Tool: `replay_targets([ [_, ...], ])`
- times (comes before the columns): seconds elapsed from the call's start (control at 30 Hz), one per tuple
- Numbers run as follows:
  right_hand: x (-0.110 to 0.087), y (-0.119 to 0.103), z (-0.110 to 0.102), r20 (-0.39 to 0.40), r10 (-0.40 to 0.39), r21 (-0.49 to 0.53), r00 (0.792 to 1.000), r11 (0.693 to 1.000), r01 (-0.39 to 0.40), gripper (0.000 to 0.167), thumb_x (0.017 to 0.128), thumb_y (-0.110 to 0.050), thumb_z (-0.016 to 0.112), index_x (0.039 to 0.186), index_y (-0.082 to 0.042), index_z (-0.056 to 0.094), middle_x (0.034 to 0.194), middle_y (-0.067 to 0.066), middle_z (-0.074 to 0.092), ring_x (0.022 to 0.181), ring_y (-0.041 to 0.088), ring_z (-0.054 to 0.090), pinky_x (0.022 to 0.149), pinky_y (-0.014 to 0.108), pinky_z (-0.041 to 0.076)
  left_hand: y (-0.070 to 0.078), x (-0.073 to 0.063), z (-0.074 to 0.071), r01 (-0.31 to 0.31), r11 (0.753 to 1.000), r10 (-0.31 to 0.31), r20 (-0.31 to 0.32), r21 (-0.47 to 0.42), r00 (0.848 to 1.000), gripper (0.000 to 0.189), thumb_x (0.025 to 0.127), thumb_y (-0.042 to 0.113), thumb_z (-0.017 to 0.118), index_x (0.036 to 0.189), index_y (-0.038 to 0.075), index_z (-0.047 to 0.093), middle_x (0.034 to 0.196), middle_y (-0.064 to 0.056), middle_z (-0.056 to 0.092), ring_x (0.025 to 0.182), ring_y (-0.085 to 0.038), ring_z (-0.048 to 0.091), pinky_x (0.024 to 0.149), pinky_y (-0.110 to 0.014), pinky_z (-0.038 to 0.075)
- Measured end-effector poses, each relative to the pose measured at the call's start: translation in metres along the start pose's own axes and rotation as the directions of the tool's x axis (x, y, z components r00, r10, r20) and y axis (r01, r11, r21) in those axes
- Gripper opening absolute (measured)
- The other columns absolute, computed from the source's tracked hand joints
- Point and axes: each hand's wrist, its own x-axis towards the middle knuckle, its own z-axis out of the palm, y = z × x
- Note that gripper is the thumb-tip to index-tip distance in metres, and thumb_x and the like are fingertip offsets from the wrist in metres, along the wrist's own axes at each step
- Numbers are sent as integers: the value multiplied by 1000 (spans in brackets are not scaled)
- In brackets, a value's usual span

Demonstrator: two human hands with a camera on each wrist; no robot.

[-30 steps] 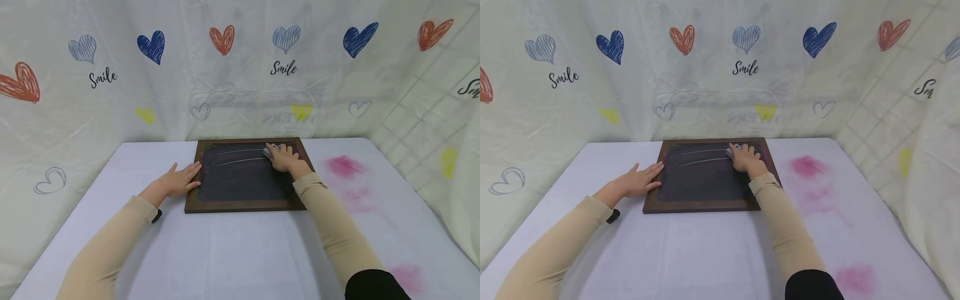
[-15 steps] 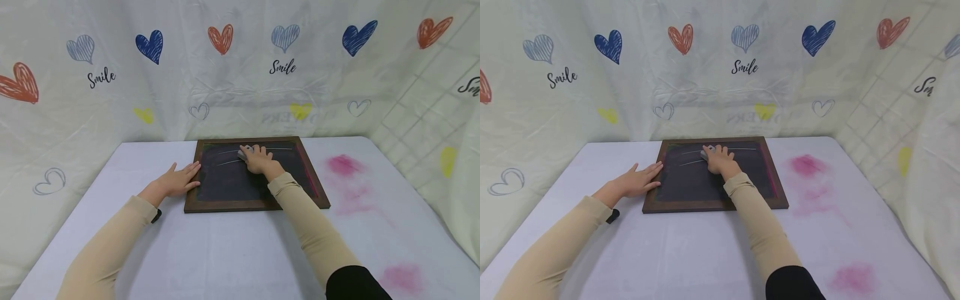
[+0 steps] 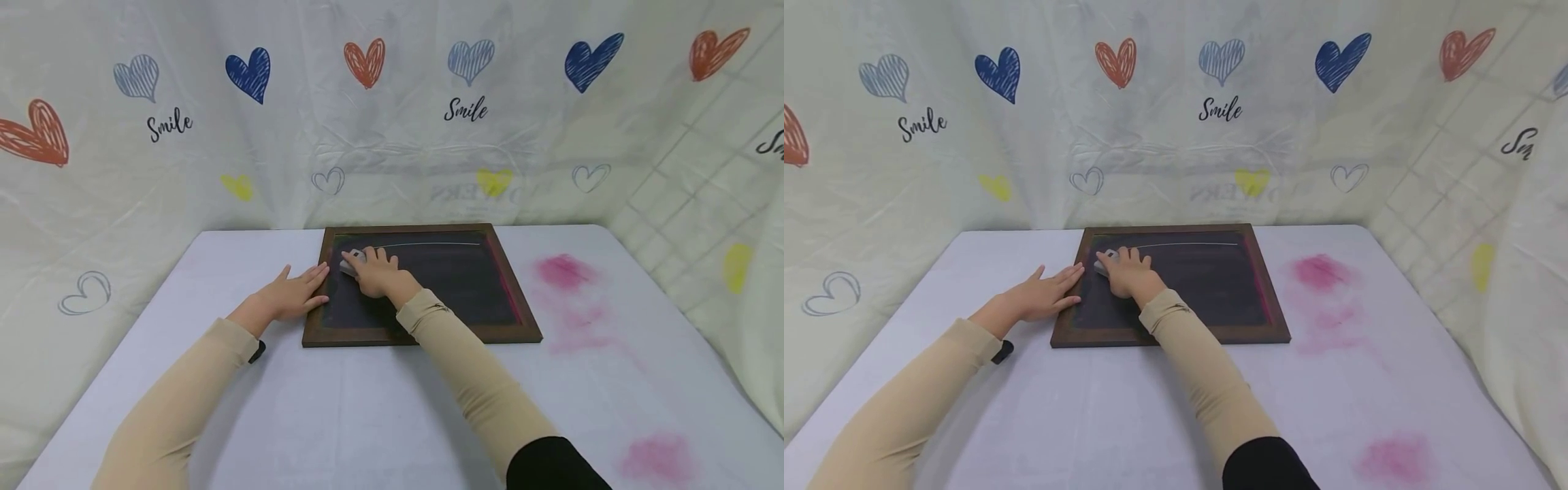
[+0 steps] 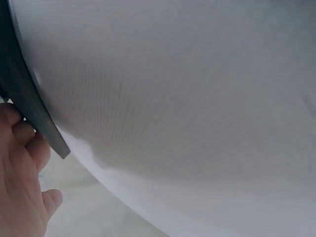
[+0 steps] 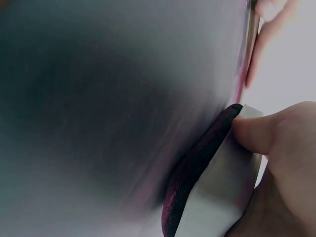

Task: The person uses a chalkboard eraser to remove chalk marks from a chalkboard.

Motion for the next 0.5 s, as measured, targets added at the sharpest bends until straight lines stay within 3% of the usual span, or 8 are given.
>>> replay_targets([
  [0.13,-2,2,3,-19,-24,-39,1000,999,24,60,111,-29,44,165,-36,18,163,14,24,148,37,24,118,57,23,1,1,0,1,1000,-1,3,-1,1000,75,110,47,39,164,1,12,169,-16,13,154,-31,21,119,-68,4],
  [0.23,-4,16,3,-15,-18,-51,1000,999,17,59,112,-28,41,166,-36,17,164,14,24,148,37,24,117,57,24,3,1,0,-8,1000,8,9,-8,1000,76,110,48,38,164,1,11,170,-16,12,154,-31,20,119,-67,4],
  [0.5,-26,81,-10,-4,53,4,999,999,-53,61,112,-24,40,167,-32,13,165,19,18,148,41,21,115,60,23,0,-1,-1,-12,1000,12,6,-11,1000,76,110,47,39,164,1,11,170,-16,10,154,-31,19,119,-67,2],
])
